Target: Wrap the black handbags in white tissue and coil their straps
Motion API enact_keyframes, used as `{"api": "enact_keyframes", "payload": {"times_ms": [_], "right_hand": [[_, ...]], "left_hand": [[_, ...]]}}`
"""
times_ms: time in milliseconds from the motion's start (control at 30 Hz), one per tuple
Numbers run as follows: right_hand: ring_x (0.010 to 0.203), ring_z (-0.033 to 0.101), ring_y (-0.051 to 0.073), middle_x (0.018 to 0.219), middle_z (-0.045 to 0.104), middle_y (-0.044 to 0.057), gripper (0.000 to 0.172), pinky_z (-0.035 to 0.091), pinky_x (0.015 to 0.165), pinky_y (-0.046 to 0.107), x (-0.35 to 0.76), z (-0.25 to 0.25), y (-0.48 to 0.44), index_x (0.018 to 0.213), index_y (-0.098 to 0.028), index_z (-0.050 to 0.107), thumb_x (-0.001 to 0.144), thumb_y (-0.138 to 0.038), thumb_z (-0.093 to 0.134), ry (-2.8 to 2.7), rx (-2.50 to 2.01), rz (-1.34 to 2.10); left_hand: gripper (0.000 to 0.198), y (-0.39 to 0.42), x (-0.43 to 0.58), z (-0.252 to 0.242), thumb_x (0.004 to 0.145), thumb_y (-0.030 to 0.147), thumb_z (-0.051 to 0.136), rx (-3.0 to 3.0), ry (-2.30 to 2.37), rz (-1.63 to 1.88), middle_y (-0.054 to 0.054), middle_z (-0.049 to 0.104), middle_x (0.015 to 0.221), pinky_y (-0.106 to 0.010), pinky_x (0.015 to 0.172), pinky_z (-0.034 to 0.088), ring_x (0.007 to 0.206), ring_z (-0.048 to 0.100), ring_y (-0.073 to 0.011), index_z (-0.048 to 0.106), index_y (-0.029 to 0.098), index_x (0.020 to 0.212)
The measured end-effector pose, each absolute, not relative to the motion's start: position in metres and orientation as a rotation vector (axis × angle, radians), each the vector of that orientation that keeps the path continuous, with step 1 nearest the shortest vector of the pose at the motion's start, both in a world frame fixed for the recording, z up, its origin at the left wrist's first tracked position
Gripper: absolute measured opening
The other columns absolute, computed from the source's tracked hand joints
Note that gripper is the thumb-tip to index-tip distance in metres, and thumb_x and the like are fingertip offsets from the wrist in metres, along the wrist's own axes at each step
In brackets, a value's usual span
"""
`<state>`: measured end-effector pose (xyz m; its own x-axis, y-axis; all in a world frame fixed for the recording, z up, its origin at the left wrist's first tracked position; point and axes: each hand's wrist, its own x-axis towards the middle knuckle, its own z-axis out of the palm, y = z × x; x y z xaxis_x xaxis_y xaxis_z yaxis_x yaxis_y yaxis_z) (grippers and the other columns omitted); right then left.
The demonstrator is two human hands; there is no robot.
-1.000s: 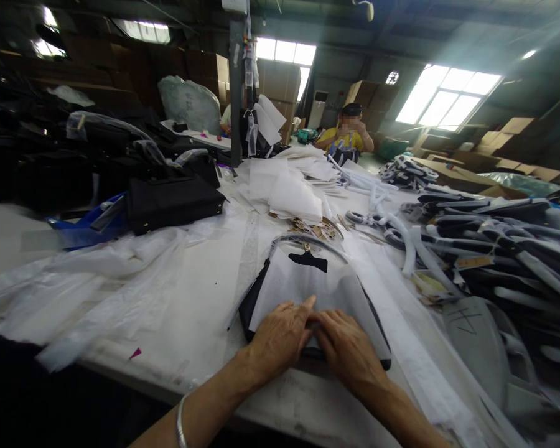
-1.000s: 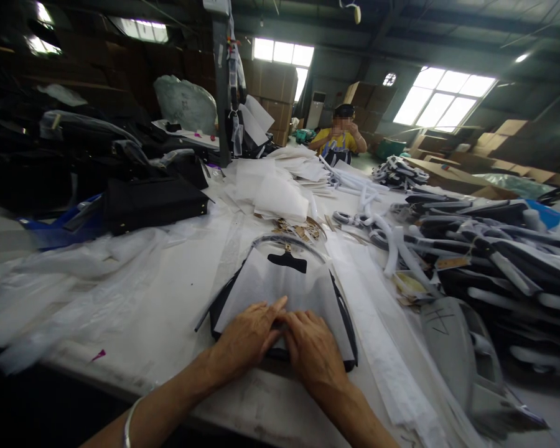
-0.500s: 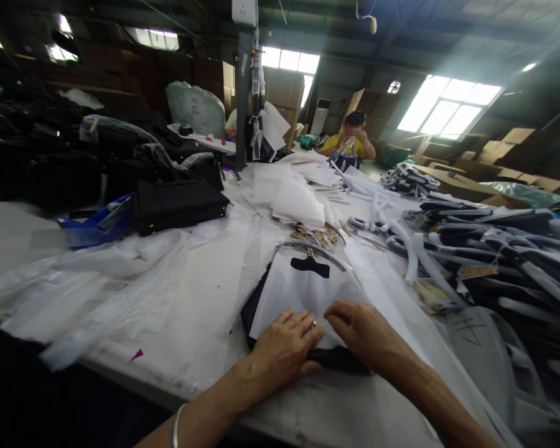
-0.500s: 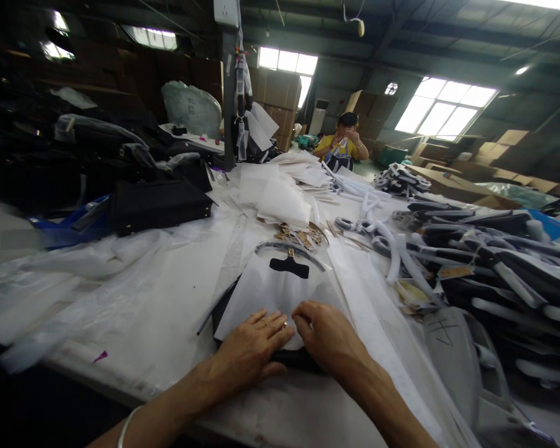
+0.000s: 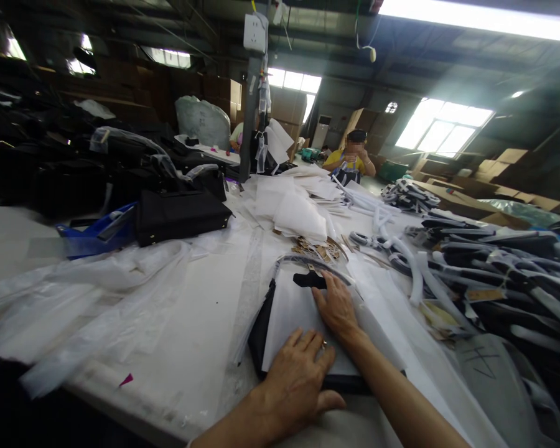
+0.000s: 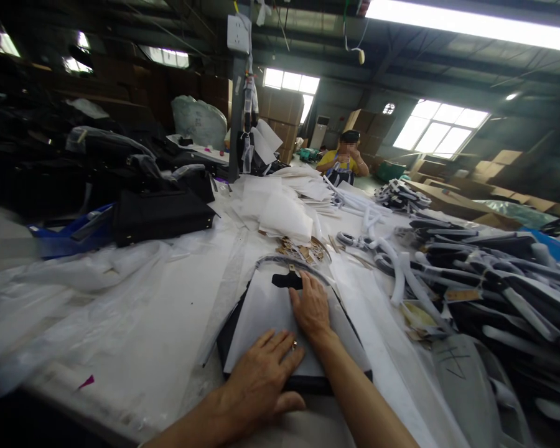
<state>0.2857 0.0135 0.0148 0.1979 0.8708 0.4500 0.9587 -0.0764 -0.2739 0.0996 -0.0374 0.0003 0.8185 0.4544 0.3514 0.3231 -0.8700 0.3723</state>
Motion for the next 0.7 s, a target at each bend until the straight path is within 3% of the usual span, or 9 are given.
{"api": "enact_keyframes", "payload": {"times_ms": [100, 200, 300, 433, 533, 600, 700], "right_hand": [[0.126, 0.049, 0.029, 0.133, 0.058, 0.015, 0.036, 0.039, 0.101, 0.047, 0.285, 0.009, 0.007, 0.128, -0.016, 0.053, 0.096, -0.031, 0.046, -1.676, -1.829, -0.340], [0.098, 0.059, 0.024, 0.098, 0.068, 0.007, 0.022, 0.040, 0.091, 0.039, 0.285, 0.009, 0.002, 0.093, -0.021, 0.064, 0.097, -0.033, 0.047, -1.741, -1.746, -0.347], [0.077, 0.058, 0.020, 0.074, 0.064, 0.002, 0.029, 0.039, 0.080, 0.033, 0.284, 0.006, -0.001, 0.071, -0.021, 0.059, 0.095, -0.034, 0.052, -1.790, -1.807, -0.274], [0.077, 0.057, 0.020, 0.075, 0.065, 0.003, 0.027, 0.035, 0.076, 0.032, 0.283, 0.004, -0.002, 0.070, -0.020, 0.061, 0.094, -0.031, 0.055, -1.835, -1.881, -0.194], [0.080, 0.057, 0.022, 0.077, 0.066, 0.004, 0.024, 0.034, 0.076, 0.033, 0.282, 0.006, -0.002, 0.071, -0.020, 0.064, 0.093, -0.028, 0.056, -1.864, -1.924, -0.148], [0.081, 0.058, 0.022, 0.078, 0.067, 0.005, 0.023, 0.034, 0.075, 0.033, 0.282, 0.009, -0.002, 0.071, -0.020, 0.065, 0.092, -0.025, 0.057, -1.873, -1.958, -0.134], [0.083, 0.060, 0.022, 0.080, 0.070, 0.006, 0.020, 0.037, 0.076, 0.033, 0.278, 0.013, -0.003, 0.073, -0.020, 0.067, 0.091, -0.022, 0.058, -1.858, -2.035, -0.168]], "left_hand": [[0.065, -0.035, 0.094, 0.012, 0.093, 0.067, 0.040, 2.562, 0.566, 0.531, -0.013, 0.055, 0.141, -0.047, 0.116, 0.032, 0.134, 0.048, -0.0287, 0.051, 0.019, 0.136], [0.048, -0.029, 0.089, 0.032, 0.101, 0.050, 0.040, 2.427, 0.561, 0.433, -0.010, 0.060, 0.135, -0.043, 0.115, 0.035, 0.129, 0.053, -0.0247, 0.051, 0.018, 0.135], [0.033, -0.019, 0.088, 0.059, 0.099, 0.033, 0.047, 2.461, 0.481, 0.249, -0.008, 0.068, 0.121, -0.037, 0.102, 0.046, 0.114, 0.063, -0.0233, 0.057, 0.018, 0.126], [0.018, -0.001, 0.107, 0.090, 0.090, 0.023, 0.056, 2.683, 0.302, -0.191, -0.011, 0.074, 0.091, -0.032, 0.076, 0.053, 0.083, 0.070, -0.0240, 0.069, 0.013, 0.098], [0.010, 0.012, 0.132, 0.097, 0.083, 0.015, 0.061, 2.736, 0.419, -0.304, -0.012, 0.074, 0.084, -0.031, 0.071, 0.053, 0.076, 0.069, -0.0242, 0.071, 0.012, 0.083], [0.015, 0.014, 0.144, 0.093, 0.083, 0.012, 0.058, 2.761, 0.585, -0.227, -0.016, 0.073, 0.090, -0.033, 0.073, 0.053, 0.081, 0.069, -0.0268, 0.071, 0.009, 0.089], [0.032, 0.007, 0.148, 0.073, 0.088, 0.008, 0.044, 2.802, 0.763, -0.037, -0.020, 0.070, 0.110, -0.035, 0.082, 0.053, 0.099, 0.068, -0.0282, 0.065, 0.007, 0.113]]}}
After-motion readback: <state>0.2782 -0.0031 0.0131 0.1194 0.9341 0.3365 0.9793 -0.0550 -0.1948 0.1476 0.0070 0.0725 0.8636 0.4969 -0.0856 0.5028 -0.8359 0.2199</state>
